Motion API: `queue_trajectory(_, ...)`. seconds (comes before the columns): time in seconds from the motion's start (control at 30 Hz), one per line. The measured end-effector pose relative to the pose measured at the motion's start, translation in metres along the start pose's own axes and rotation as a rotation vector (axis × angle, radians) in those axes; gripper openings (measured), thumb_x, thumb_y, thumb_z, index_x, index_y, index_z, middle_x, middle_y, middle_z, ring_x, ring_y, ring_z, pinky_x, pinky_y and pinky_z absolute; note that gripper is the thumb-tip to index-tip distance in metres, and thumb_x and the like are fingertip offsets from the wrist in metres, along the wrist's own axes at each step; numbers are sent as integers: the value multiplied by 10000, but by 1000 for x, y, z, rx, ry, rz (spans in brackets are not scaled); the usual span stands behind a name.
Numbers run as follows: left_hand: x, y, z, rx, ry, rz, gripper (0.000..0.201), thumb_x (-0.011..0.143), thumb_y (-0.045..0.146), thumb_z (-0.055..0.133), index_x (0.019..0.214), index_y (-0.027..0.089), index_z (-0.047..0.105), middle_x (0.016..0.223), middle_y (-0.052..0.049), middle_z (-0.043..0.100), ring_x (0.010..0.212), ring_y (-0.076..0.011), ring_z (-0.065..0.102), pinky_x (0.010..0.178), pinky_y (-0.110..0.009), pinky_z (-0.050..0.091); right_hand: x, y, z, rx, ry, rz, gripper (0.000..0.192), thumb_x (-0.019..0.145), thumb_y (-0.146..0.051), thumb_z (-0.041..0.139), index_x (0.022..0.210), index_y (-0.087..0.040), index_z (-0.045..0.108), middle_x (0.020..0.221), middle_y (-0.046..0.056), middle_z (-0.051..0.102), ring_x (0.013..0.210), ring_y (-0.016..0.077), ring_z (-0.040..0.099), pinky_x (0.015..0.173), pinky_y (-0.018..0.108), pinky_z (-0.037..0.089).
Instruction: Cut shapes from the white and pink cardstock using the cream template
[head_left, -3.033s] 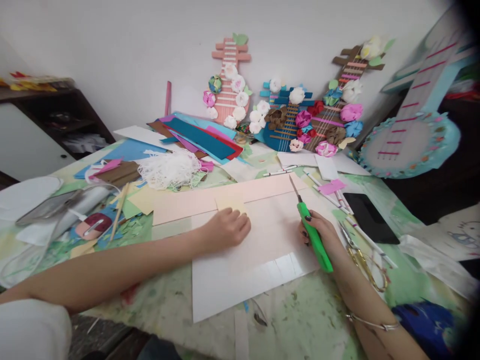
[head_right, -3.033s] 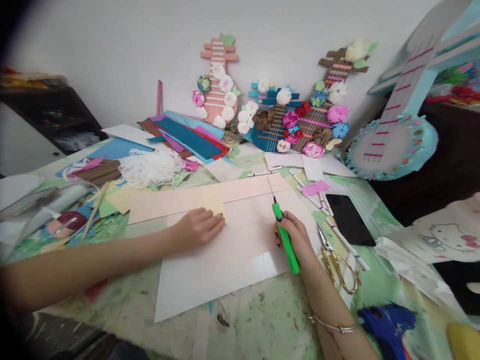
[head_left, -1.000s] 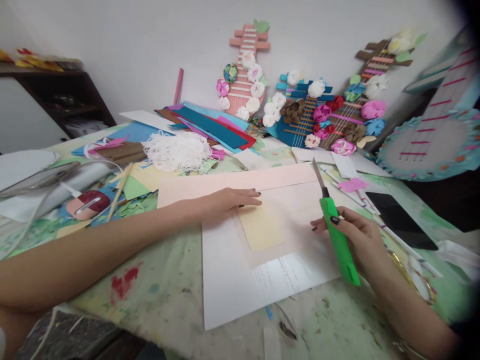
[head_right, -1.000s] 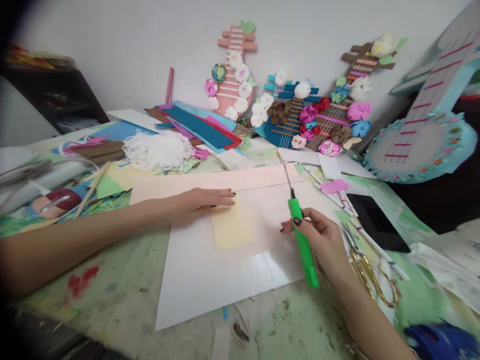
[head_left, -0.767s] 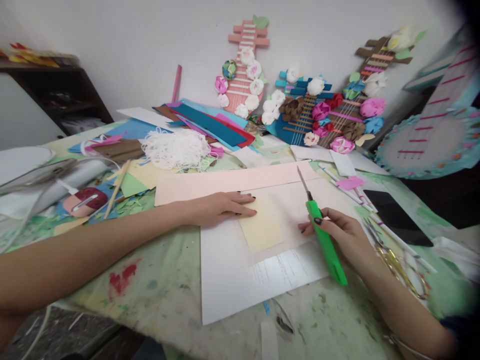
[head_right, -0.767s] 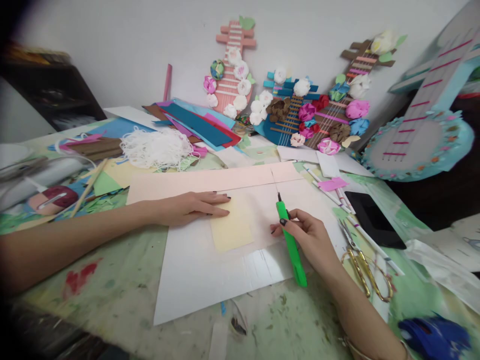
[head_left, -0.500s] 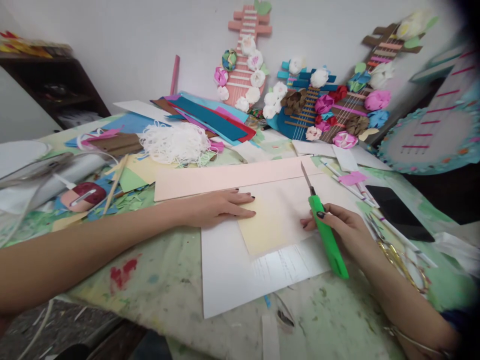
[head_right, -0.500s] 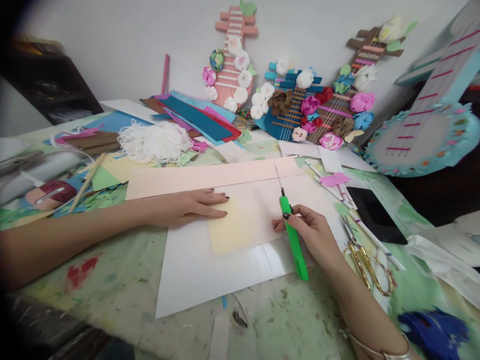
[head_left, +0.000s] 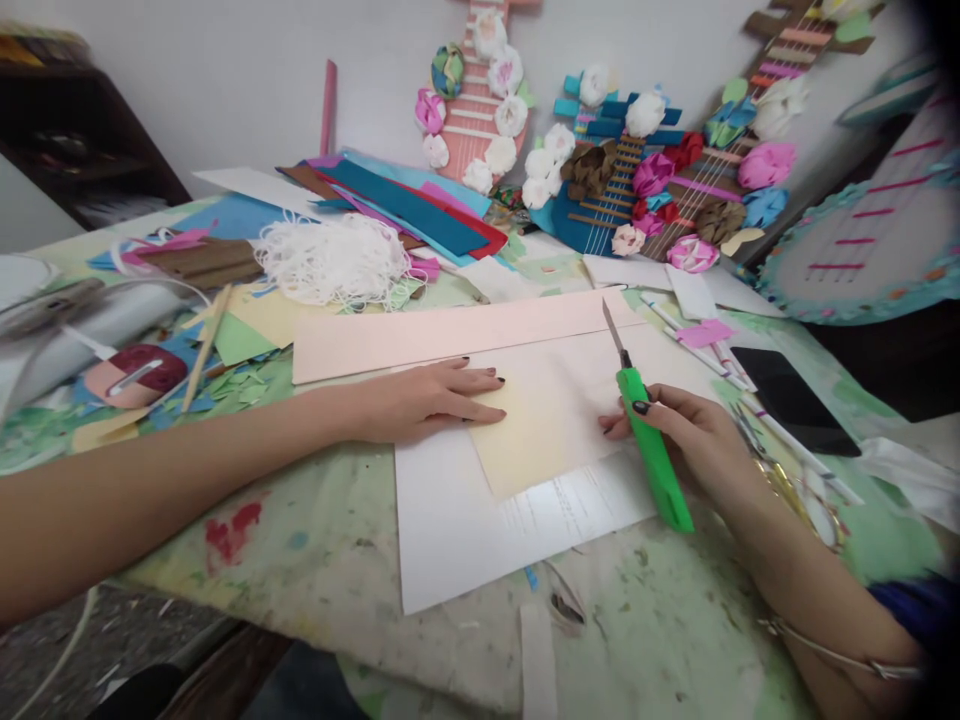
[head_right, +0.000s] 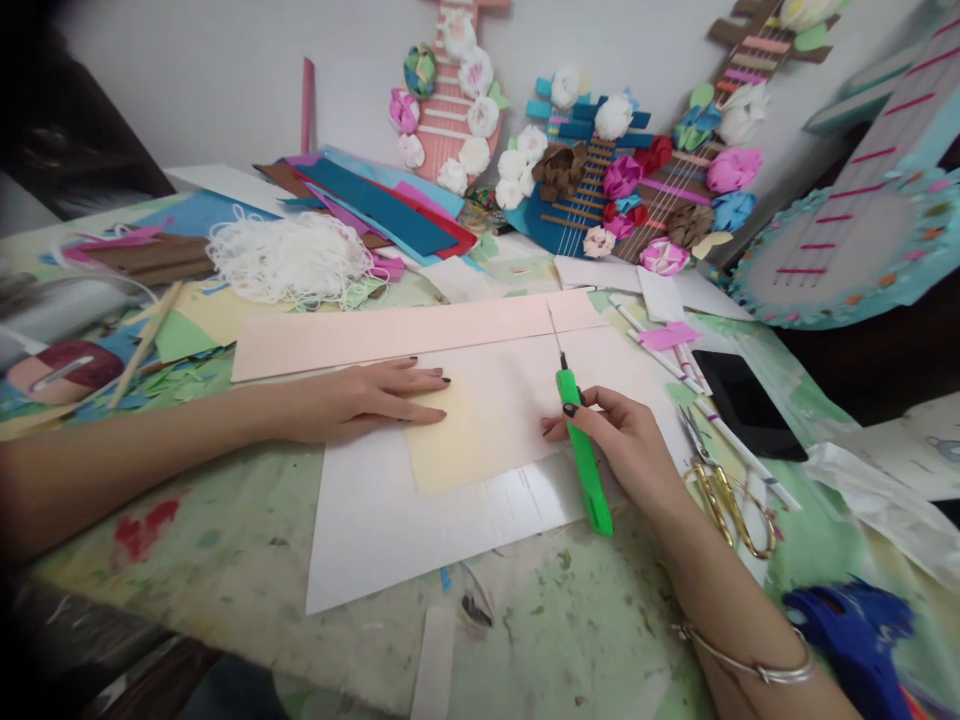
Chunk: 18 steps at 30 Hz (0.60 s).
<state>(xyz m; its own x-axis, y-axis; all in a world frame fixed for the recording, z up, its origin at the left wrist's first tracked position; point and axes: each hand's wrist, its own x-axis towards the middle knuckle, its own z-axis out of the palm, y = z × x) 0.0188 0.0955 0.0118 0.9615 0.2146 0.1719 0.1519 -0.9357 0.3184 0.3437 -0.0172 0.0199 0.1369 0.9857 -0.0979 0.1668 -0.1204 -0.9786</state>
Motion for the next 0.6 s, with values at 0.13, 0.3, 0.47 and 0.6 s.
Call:
queue_trajectory(0.13,0,-1,2,-2,-1,20,440,1001,101,364,1359,273,552,1518,-102,398,1431,-210,332,1186,-483,230,0,0,0,2,-2,-13,164,789,-348,696,850,-202,650,754,75,747,927,266,711,910,405,515)
queue_trajectory(0.3,0,-3,3,21,8,41,435,1005,112,346,1364,252,549,1510,-127,406,1426,-219,341,1177,-487,242,-1,-2,1,-13,-13,-17,161,778,-359,701,811,-210,648,751,65,746,950,281,706,939,433,499)
queue_trajectory(0.47,1,-3,2,43,6,46,437,998,113,342,1363,229,553,1502,-149,414,1422,-232,349,1168,-501,255,-2,-3,2,-2,-12,0,155,789,-347,700,839,-210,650,767,67,754,928,264,713,911,408,510)
queue_trajectory(0.6,1,-1,2,55,3,47,430,995,118,351,1359,216,559,1487,-159,432,1417,-250,357,1158,-515,272,-1,-1,0,0,-26,-1,171,798,-362,703,843,-205,651,763,72,756,908,260,714,910,405,507)
